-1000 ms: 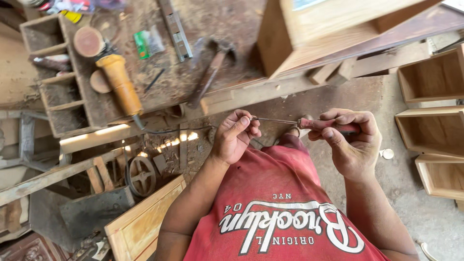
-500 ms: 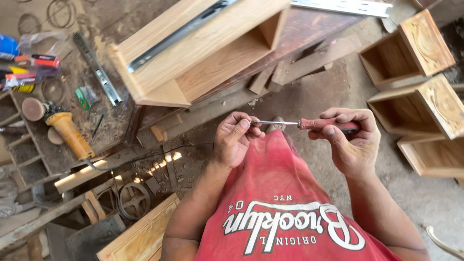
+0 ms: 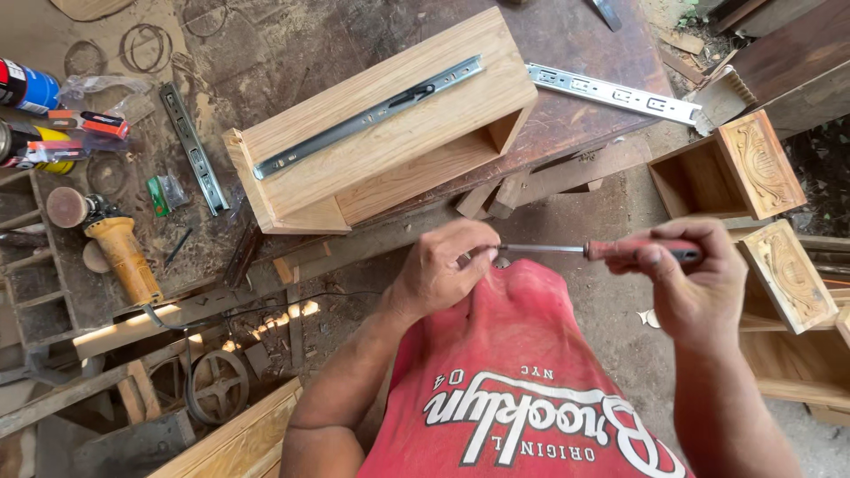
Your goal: The person installs metal drawer slides onto a wooden drawer box using a screwdriver. They align the slides, insert screws, and tighten them on both sides of the drawer. The drawer is then placed into a cabinet frame to test the fit.
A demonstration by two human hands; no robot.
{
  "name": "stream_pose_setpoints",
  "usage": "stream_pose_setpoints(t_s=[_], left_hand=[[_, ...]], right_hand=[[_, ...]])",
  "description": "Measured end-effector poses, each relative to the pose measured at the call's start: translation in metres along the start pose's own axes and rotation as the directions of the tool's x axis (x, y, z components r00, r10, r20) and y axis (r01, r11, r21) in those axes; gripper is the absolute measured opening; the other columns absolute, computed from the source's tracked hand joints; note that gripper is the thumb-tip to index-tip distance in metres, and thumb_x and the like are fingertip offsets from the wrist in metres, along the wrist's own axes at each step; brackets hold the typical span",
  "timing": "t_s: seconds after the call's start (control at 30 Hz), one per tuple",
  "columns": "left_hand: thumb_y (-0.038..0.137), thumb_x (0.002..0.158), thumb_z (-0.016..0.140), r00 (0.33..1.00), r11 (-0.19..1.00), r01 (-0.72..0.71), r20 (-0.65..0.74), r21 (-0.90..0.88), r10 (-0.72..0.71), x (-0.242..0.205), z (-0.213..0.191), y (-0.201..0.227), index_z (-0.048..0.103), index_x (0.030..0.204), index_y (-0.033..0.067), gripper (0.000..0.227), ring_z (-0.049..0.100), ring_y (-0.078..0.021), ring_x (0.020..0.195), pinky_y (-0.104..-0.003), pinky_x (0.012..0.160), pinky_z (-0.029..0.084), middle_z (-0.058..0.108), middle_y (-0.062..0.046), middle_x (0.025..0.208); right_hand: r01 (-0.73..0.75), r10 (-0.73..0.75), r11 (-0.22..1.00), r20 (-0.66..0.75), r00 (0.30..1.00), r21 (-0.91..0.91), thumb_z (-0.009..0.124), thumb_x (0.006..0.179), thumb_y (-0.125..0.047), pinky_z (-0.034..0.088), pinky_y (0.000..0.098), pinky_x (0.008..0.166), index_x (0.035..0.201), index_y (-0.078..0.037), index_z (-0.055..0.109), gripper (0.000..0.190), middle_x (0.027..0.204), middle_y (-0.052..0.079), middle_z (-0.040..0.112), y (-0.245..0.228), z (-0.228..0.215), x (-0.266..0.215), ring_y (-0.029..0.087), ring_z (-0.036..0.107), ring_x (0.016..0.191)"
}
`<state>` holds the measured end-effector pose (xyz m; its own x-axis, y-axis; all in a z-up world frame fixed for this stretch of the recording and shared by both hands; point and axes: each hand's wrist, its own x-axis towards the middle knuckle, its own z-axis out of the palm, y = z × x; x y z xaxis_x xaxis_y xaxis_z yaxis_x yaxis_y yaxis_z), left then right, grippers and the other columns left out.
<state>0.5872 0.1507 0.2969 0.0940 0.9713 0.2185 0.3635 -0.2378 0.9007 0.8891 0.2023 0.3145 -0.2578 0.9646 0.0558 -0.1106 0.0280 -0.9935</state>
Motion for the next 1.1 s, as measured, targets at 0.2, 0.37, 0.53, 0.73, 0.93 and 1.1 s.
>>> stream_pose_setpoints(t_s=[0.2,0.37,0.53,0.73,0.93,1.1], left_hand=[[0.001,0.082,0.078,0.947,0.851,-0.186,-0.141,0.491,0.288,0.068,-0.051,0.008,0.074,0.1,0.0043,0.019,0.065,-0.0337,0.113,-0.044,0.098,0.056,0.066,-0.013,0.123],[0.004,0.085,0.08,0.94,0.84,-0.075,-0.242,0.538,0.239,0.124,-0.072,-0.015,0.073,0.094,0.0051,0.011,0.056,-0.0352,0.125,-0.044,0.108,0.05,0.064,-0.011,0.132],[0.002,0.09,0.073,0.934,0.799,0.024,-0.298,0.601,0.196,0.135,-0.059,-0.037,0.077,0.104,0.0062,0.016,0.048,-0.0384,0.136,-0.05,0.118,0.038,0.061,-0.009,0.142],[0.0,0.088,0.066,0.92,0.778,0.153,-0.375,0.609,0.112,0.137,-0.044,-0.042,0.077,0.101,0.004,0.018,0.046,-0.0418,0.137,-0.053,0.119,0.033,0.059,-0.011,0.145],[0.003,0.09,0.069,0.884,0.762,0.22,-0.454,0.609,0.108,0.14,-0.028,-0.046,0.077,0.103,0.0047,0.015,0.046,-0.0422,0.139,-0.054,0.121,0.033,0.058,-0.011,0.146],[0.007,0.091,0.071,0.873,0.715,0.288,-0.481,0.637,0.077,0.139,-0.022,-0.048,0.078,0.103,0.0063,0.014,0.045,-0.0422,0.14,-0.063,0.121,0.026,0.059,-0.01,0.145]], right_hand=[[0.398,-0.312,0.862,0.289,0.905,-0.314,0.065,0.107,-0.013,0.064,0.0304,0.08,0.116,0.0,0.048,0.023,0.105,0.016,0.074,-0.08,0.055,0.092,0.024,0.076,0.098],[0.695,-0.393,0.447,0.574,0.718,-0.563,0.078,0.102,-0.006,0.059,0.0293,0.069,0.107,0.004,0.055,0.025,0.094,0.014,0.075,-0.145,0.112,0.17,0.021,0.077,0.088],[0.829,-0.315,0.282,0.77,0.555,-0.483,0.083,0.094,-0.009,0.055,0.0365,0.058,0.098,0.003,0.06,0.027,0.084,0.013,0.073,-0.151,0.141,0.227,0.025,0.073,0.072],[0.88,-0.246,0.263,0.855,0.457,-0.395,0.081,0.096,-0.02,0.051,0.0437,0.054,0.102,-0.001,0.061,0.028,0.079,0.014,0.069,-0.133,0.147,0.267,0.033,0.069,0.066],[0.909,-0.247,0.235,0.884,0.398,-0.343,0.08,0.097,-0.028,0.048,0.0466,0.055,0.104,-0.006,0.059,0.031,0.08,0.012,0.067,-0.116,0.142,0.285,0.035,0.067,0.07],[0.906,-0.222,0.25,0.89,0.398,-0.342,0.08,0.098,-0.033,0.049,0.0465,0.056,0.105,-0.007,0.059,0.034,0.08,0.011,0.068,-0.111,0.139,0.289,0.034,0.067,0.07]])
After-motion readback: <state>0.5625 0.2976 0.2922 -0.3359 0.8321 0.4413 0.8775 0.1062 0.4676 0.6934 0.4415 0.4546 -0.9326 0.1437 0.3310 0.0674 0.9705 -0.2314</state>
